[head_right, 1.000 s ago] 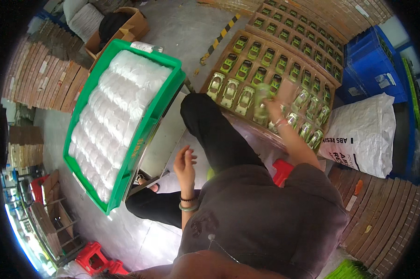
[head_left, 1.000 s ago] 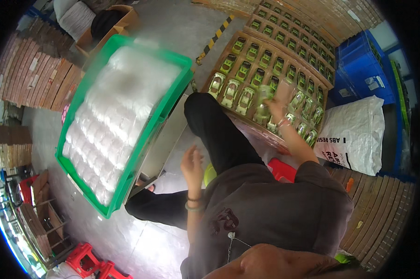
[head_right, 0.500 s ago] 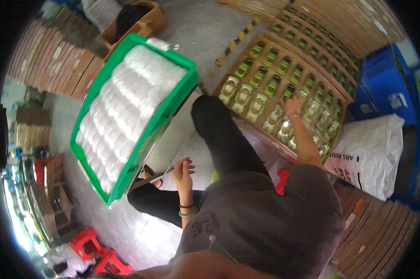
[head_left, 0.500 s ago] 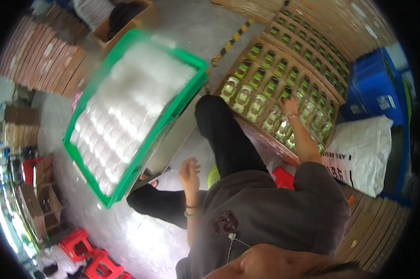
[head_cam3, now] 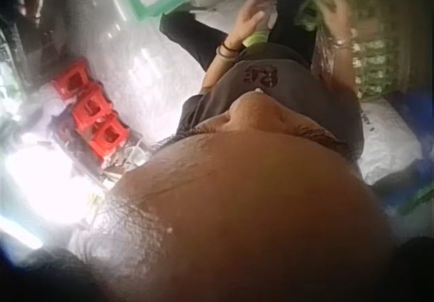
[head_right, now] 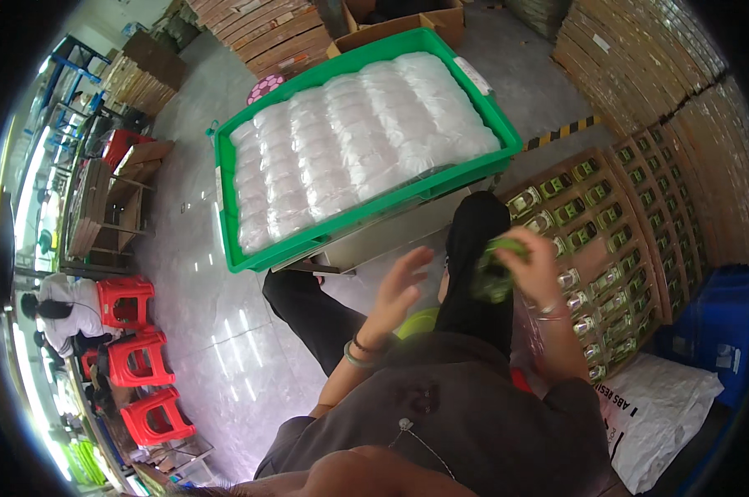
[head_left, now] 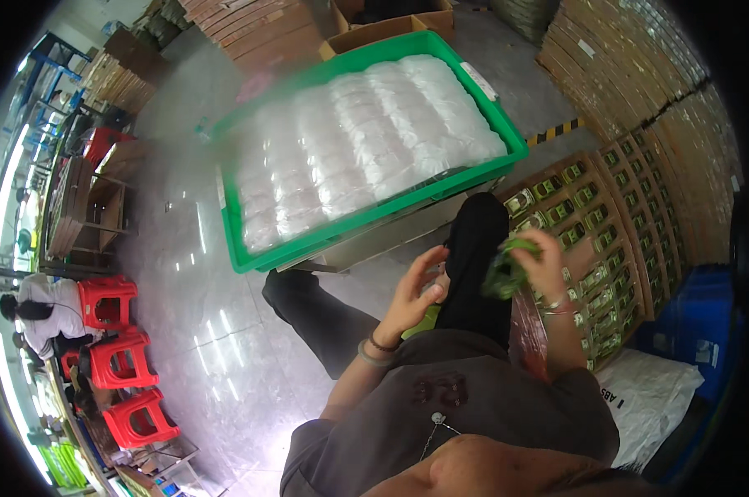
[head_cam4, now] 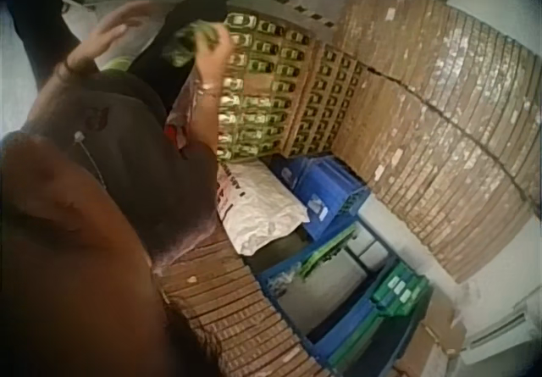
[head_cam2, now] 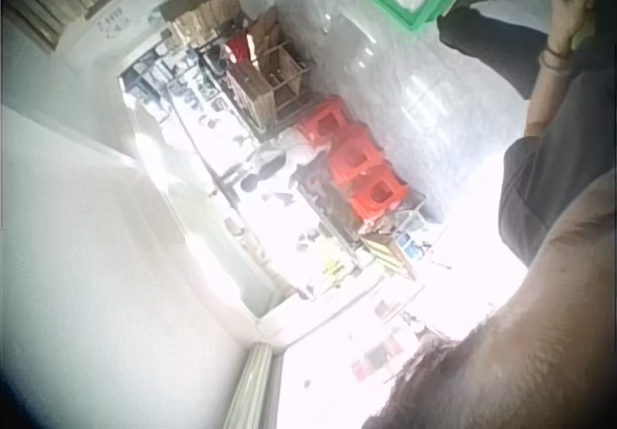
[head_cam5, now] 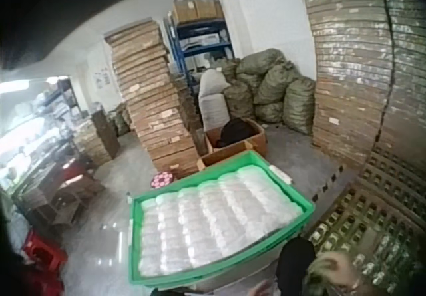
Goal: The person repeatedly picks small green plastic items from a tray, wraps each one in a clear plastic bag, and places the wrapped item into a cardboard box. The process is performed one at a time in a repetitive loop.
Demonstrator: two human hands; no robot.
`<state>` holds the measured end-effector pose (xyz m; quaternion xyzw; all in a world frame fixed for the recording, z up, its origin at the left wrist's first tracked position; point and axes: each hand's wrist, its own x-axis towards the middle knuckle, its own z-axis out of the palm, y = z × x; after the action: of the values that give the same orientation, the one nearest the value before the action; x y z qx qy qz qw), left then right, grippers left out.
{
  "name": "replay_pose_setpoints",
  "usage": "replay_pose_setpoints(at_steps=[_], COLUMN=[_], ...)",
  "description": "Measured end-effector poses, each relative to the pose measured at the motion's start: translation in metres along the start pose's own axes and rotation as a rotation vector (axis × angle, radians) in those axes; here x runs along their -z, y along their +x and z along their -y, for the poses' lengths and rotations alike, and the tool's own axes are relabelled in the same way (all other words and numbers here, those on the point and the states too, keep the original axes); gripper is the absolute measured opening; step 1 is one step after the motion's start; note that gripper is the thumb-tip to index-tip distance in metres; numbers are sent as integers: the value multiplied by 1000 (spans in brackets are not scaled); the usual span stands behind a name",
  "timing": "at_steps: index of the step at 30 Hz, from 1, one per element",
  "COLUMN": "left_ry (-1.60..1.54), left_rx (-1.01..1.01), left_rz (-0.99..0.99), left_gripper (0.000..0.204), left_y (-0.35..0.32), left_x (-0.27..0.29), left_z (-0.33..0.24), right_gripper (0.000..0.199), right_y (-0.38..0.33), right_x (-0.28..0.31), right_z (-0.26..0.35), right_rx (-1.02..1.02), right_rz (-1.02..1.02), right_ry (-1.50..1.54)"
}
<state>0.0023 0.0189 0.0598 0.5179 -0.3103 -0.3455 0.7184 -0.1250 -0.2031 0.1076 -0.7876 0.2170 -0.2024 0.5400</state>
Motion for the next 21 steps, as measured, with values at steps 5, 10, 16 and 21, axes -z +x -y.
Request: replay_pose_setpoints(at_steps=[5,10,16,21], left_ry=[-375,-365,-318,-300], left_rx=[215,305,260,254], left_rz=[-135,-401,-409,-476], left_gripper=[48,41,41,37], left_y=[-14,-47,-53,-60], left_x=[-5,34,38,43], left_z=[-11,-3,9,6], right_gripper=[42,39,29,28], right_y=[56,175,304,312], right_x=[-78,-130,-186,-201], right_z=[66,98,33,34], right_rx=[280,457,678,611], right_rz=[758,596,397,386], right_ry=[31,-185,-847,-853])
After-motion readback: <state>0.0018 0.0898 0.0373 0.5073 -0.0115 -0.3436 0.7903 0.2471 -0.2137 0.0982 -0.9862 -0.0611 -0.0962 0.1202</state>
